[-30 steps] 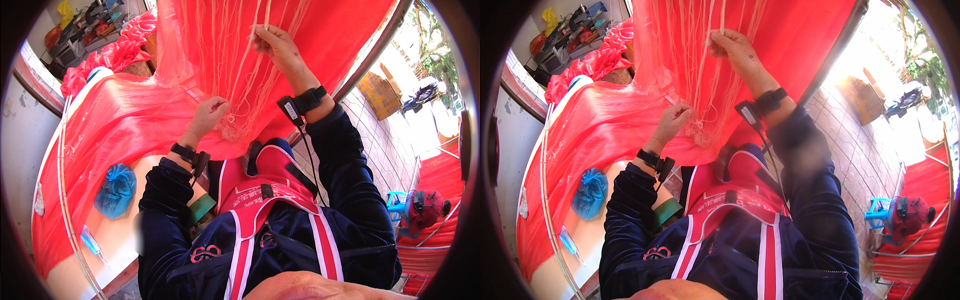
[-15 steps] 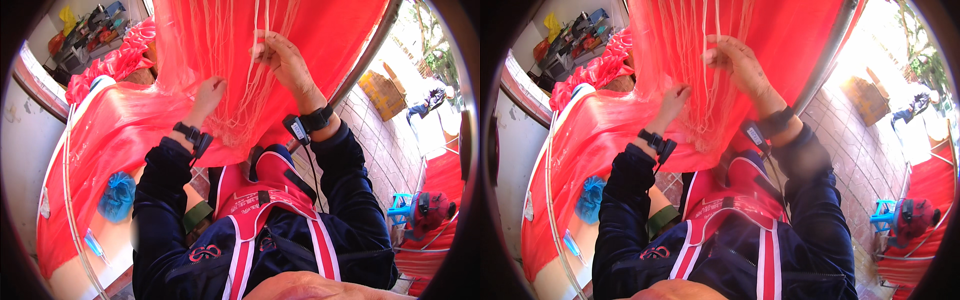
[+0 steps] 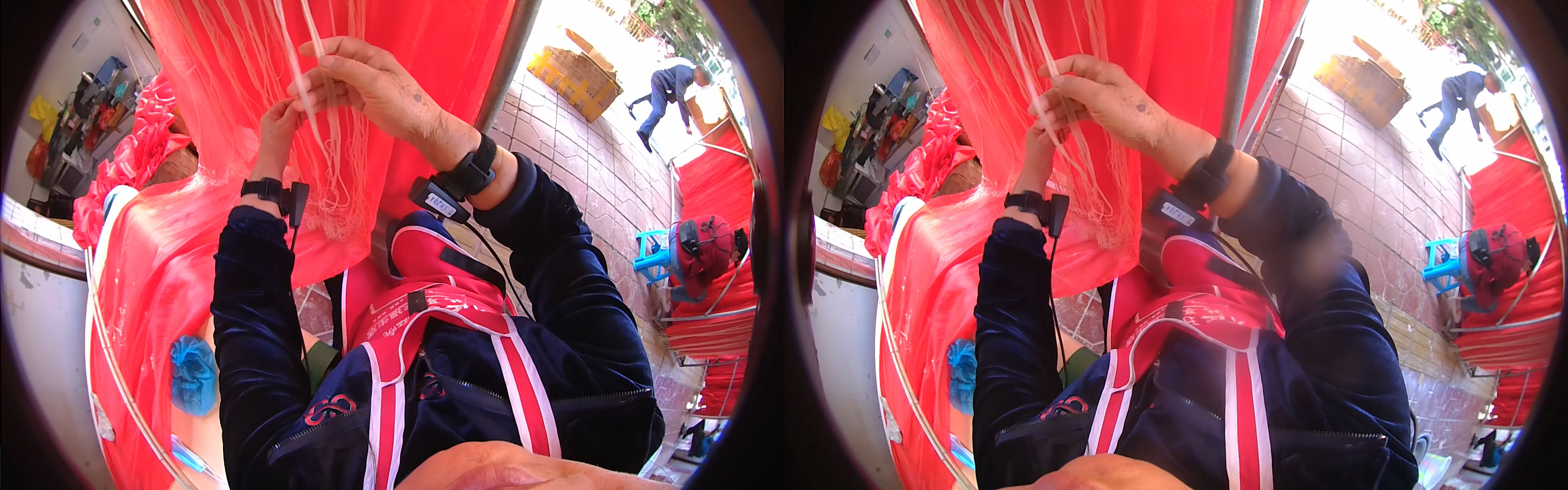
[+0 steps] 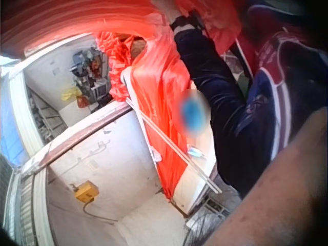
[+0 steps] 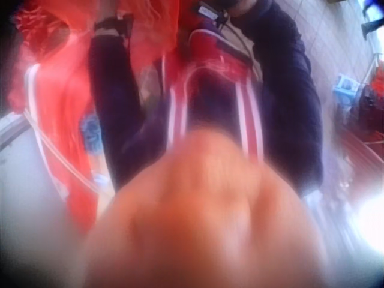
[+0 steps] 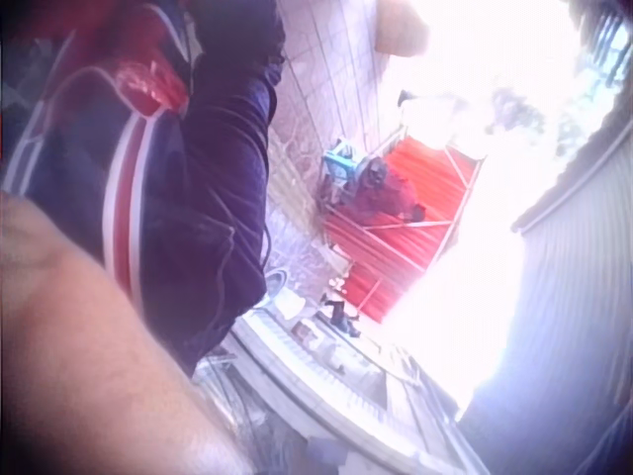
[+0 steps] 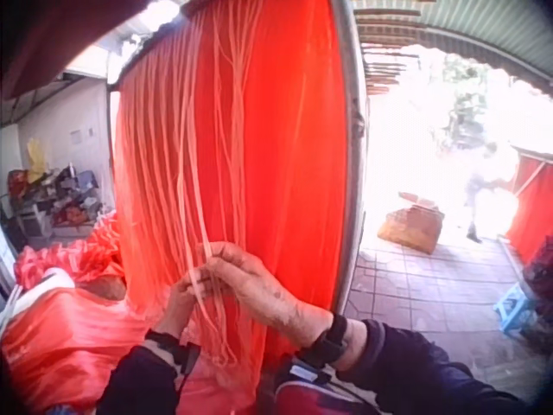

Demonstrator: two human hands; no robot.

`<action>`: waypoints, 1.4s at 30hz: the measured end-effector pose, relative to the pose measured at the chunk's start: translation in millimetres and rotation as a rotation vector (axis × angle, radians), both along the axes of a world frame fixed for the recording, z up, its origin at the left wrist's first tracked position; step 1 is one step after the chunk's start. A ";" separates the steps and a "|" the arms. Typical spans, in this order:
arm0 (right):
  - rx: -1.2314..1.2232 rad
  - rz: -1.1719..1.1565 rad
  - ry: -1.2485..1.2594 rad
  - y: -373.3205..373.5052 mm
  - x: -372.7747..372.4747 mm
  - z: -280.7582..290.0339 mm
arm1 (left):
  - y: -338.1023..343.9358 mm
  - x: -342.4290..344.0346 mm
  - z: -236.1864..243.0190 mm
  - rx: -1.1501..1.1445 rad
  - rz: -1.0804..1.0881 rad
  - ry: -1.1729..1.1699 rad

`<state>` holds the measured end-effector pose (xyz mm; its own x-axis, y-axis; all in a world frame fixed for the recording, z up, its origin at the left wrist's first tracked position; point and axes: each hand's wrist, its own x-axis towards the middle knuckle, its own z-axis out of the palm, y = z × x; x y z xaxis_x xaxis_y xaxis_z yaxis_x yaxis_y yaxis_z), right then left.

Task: The person repairs a red fishing net by hand. They untangle and re-knot sections of the netting, repeatedly pulling and adjusting the mesh to restore its structure.

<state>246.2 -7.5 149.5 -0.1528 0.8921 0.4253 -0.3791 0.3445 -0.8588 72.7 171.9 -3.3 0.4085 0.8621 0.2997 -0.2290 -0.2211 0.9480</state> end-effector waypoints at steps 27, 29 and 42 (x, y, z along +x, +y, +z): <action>-0.055 -0.119 -0.089 30.0 -84.7 -70.7 | -148.5 -83.7 46.2 -0.010 0.061 -0.082; -0.040 -0.129 -0.107 26.6 -84.8 -69.3 | -150.2 -84.0 48.3 0.028 0.055 -0.074; -0.045 -0.199 -0.141 -1.7 -75.7 -61.0 | -159.5 -76.9 53.8 0.056 0.060 -0.086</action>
